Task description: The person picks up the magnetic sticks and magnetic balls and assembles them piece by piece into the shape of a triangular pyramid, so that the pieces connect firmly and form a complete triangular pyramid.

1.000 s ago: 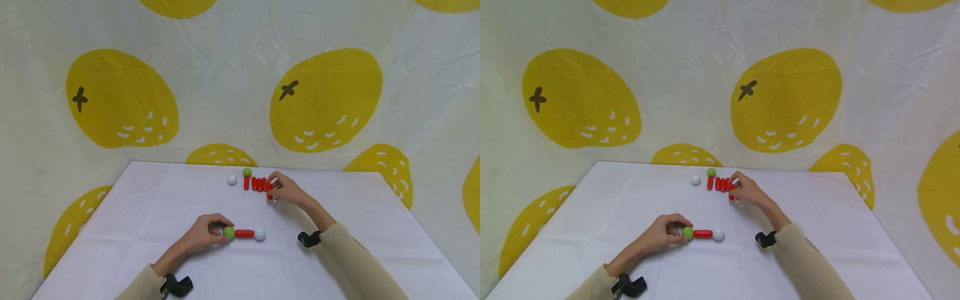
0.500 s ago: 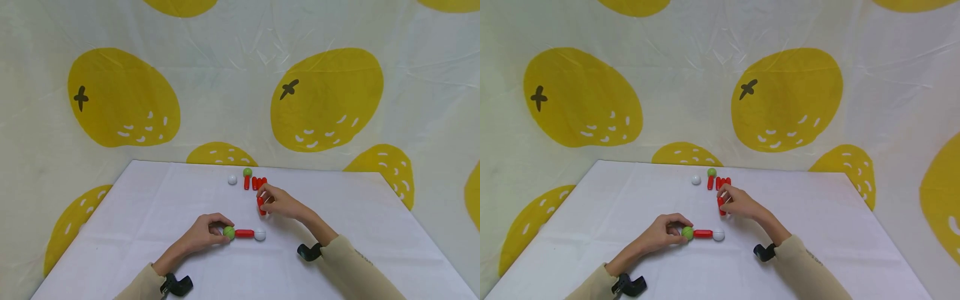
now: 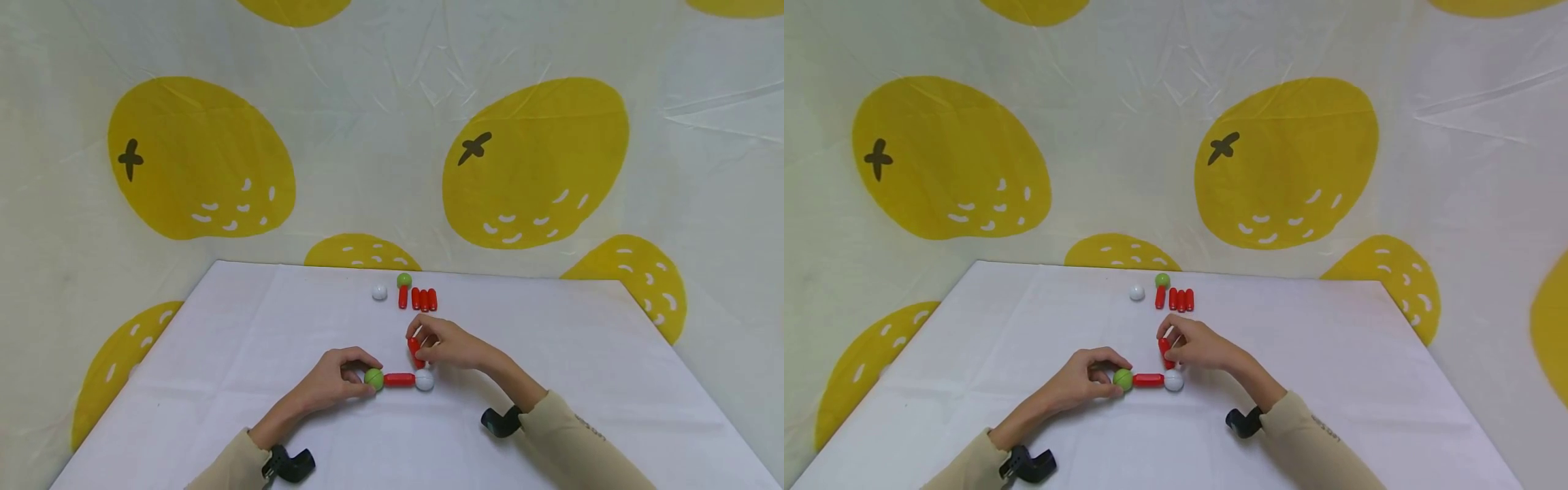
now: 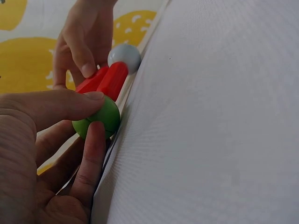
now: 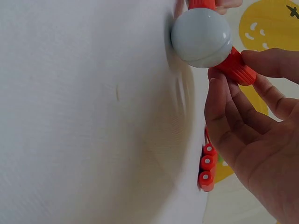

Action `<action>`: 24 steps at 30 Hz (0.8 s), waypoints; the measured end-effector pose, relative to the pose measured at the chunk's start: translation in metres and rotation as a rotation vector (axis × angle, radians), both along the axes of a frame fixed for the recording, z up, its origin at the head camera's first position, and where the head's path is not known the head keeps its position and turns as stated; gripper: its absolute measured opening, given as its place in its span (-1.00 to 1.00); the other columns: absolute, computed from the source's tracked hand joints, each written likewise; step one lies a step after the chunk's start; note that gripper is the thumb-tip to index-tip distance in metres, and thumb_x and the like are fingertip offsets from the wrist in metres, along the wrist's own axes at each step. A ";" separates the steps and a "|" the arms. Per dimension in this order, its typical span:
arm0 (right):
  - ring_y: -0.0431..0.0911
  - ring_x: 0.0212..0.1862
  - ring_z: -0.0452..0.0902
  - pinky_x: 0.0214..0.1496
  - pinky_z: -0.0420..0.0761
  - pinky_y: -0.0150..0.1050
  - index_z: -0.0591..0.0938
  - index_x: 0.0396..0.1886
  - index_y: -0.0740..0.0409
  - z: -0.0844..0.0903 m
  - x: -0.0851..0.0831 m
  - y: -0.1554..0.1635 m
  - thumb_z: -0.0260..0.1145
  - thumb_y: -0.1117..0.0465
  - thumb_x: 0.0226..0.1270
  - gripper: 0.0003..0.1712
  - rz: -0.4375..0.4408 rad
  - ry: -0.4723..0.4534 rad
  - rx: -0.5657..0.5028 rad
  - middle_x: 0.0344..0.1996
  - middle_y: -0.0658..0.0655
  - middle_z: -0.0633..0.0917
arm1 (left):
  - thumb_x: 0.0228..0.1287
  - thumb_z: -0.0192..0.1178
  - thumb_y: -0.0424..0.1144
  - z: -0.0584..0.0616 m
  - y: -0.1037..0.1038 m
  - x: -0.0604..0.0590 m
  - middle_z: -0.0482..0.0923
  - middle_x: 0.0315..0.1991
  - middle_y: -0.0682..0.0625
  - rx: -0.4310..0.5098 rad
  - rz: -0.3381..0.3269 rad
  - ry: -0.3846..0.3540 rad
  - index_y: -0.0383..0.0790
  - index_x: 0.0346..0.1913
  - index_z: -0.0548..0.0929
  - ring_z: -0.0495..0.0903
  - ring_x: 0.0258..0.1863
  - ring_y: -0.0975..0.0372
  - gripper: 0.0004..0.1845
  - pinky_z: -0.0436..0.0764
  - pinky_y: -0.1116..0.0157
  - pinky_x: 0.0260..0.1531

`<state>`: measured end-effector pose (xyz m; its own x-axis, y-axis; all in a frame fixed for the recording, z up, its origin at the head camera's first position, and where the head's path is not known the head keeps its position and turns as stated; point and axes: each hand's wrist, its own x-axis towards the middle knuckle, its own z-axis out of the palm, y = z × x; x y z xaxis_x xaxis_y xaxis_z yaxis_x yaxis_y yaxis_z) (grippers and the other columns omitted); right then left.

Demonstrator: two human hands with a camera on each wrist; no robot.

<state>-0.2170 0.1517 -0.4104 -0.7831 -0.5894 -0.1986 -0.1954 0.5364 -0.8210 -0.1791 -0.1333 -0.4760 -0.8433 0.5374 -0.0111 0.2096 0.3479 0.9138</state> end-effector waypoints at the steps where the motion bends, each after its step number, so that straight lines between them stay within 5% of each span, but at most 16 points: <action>1: -0.05 -0.12 0.61 -0.09 0.70 -0.23 0.51 0.11 0.15 0.000 0.000 0.000 0.34 0.29 0.32 -0.62 0.004 -0.004 -0.003 -0.08 0.21 0.69 | 0.21 0.49 -0.18 0.000 0.000 0.000 0.73 0.02 0.04 -0.002 0.001 0.003 -0.05 0.09 0.75 0.62 -0.08 0.26 -0.63 0.65 0.46 -0.17; 24: -0.09 -0.11 0.63 -0.06 0.72 -0.21 0.53 0.21 0.16 -0.014 0.003 -0.001 0.41 0.24 0.31 -0.51 -0.017 -0.006 0.062 -0.08 0.14 0.70 | 0.19 0.50 -0.19 -0.008 0.000 0.000 0.73 0.01 0.05 -0.004 0.006 0.034 -0.03 0.07 0.76 0.61 -0.09 0.28 -0.64 0.64 0.46 -0.17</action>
<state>-0.2141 0.1511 -0.4241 -0.7916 -0.5623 -0.2394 -0.1807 0.5896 -0.7872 -0.1795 -0.1336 -0.4838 -0.8462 0.5327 0.0156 0.2388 0.3528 0.9047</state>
